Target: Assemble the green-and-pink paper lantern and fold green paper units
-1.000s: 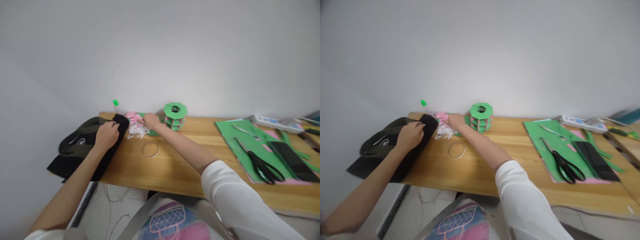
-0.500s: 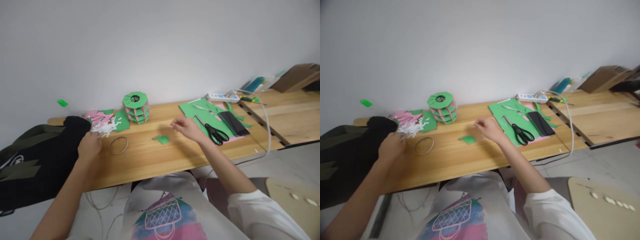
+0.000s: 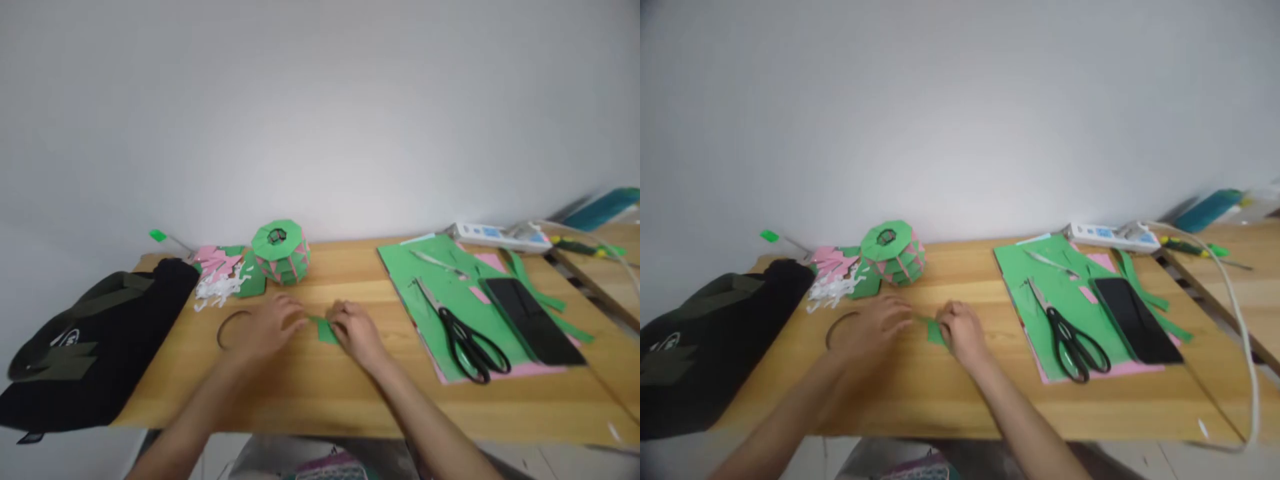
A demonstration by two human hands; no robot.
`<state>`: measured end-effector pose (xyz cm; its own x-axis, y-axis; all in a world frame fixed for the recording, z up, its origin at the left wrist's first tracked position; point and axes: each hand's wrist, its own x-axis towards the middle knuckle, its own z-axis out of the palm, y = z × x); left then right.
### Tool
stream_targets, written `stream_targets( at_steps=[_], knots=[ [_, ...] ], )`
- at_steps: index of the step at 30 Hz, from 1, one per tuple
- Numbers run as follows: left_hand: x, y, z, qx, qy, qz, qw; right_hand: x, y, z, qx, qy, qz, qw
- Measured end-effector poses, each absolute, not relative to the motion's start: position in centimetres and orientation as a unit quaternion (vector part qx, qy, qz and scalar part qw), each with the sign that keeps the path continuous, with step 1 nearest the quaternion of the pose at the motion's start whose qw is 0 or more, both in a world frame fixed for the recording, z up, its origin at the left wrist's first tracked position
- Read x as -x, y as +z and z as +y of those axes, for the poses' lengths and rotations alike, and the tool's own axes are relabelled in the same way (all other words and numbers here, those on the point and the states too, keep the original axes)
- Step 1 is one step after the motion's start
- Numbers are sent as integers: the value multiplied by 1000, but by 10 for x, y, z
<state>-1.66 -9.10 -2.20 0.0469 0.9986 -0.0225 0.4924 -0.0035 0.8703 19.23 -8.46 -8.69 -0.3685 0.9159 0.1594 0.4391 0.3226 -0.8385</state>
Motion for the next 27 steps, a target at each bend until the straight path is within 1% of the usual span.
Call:
stream_targets(
  at_steps=[3, 6, 7, 9, 11, 13, 16, 17, 19, 21, 23, 25, 27],
  knots=[
    [4, -30, -83, -507, 453, 590, 437, -201, -89, -81, 449, 406, -699, 381],
    [2, -31, -80, -384, 527, 535, 537, -203, -72, -85, 431, 471, -652, 409],
    [0, -30, -81, -349, 537, 510, 574, -201, -63, -87, 413, 505, -636, 411],
    [-5, -28, -85, -296, 532, 463, 644, -193, -45, -91, 352, 633, -563, 398],
    [-9, -27, -89, -265, 506, 427, 701, -184, -29, -93, 336, 650, -560, 389],
    [-5, -26, -93, -249, 485, 402, 736, -177, -18, -91, 359, 595, -599, 399],
    [14, -21, -96, -248, 464, 392, 755, -172, -7, -85, 396, 471, -661, 429],
    [21, -19, -97, -253, 455, 395, 757, -171, -4, -83, 403, 434, -684, 426],
    [32, -15, -100, -268, 437, 404, 758, -169, 2, -82, 402, 376, -737, 393],
    [36, -11, -103, -288, 424, 412, 753, -167, 8, -85, 383, 320, -793, 350],
    [32, -8, -107, -312, 427, 417, 739, -165, 14, -89, 362, 260, -834, 326],
    [24, -2, -111, -343, 443, 419, 714, -167, 22, -96, 348, 213, -852, 330],
    [16, 8, -113, -382, 457, 419, 685, -172, 31, -103, 347, 196, -849, 348]
  ],
)
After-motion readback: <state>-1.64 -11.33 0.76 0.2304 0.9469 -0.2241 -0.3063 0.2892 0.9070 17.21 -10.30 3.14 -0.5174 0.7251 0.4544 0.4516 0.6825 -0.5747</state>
